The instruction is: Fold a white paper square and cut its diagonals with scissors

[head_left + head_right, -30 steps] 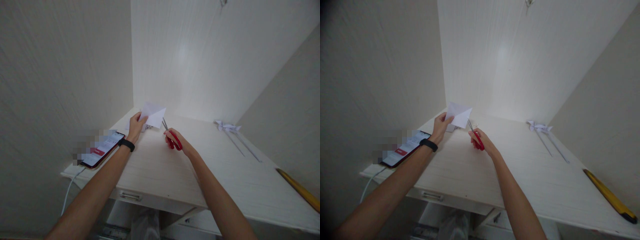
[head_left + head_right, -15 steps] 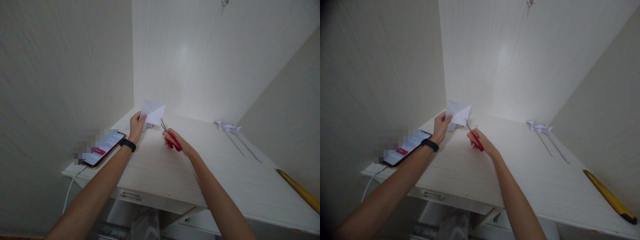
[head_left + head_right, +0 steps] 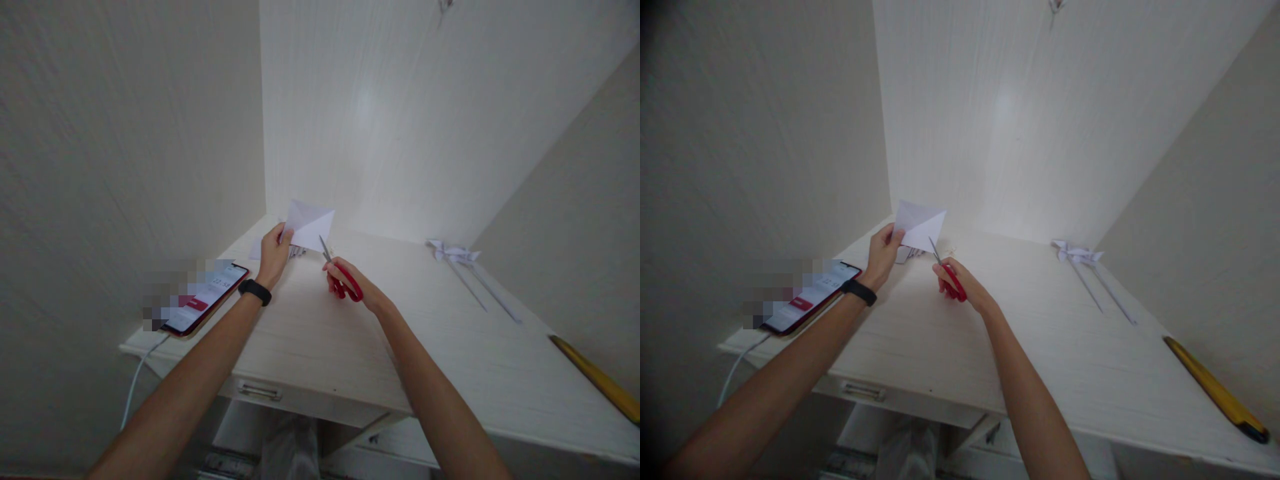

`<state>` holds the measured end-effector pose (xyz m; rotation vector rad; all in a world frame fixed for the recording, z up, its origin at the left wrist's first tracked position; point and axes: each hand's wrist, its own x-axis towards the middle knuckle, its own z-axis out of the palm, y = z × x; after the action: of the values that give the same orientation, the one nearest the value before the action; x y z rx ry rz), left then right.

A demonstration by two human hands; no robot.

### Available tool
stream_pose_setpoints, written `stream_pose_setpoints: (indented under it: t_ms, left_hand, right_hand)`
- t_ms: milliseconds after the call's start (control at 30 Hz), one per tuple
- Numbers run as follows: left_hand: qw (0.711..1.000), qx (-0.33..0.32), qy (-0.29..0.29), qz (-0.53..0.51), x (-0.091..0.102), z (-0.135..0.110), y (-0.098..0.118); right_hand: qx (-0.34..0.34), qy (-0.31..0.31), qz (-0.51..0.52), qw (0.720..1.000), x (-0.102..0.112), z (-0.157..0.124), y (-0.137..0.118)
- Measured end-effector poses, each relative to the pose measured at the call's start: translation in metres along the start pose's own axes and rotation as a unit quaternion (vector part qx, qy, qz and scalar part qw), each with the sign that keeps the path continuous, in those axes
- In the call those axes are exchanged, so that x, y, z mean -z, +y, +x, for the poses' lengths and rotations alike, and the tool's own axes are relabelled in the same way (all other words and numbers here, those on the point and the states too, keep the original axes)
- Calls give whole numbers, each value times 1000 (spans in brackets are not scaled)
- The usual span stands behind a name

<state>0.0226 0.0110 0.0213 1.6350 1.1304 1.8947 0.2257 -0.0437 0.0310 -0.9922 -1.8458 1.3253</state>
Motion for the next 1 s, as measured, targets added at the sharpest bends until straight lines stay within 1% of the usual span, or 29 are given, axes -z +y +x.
stream_pose_setpoints:
  t_ms: [167,400,600,800,1000]
  left_hand:
    - [1000,3,-10,-5,-1,0,3]
    - [1000,5,-10,-13,-3,-1,5]
    - [1000,-2,-6,-6,-4,-1,4]
    - [999,2,-35,-17,-3,-1,1]
    - [1000,-3,-27,0,-3,-1,0]
  right_hand:
    - [-4,0,7,1000,-1,0,-1]
    - [-3,-2,11,1000,0,-1,-2]
    - [-6,-2,14,1000,0,1,-1]
    - [-8,-1,18,1000,-1,0,-2]
    - [-14,-4,21,1000,-1,0,-3]
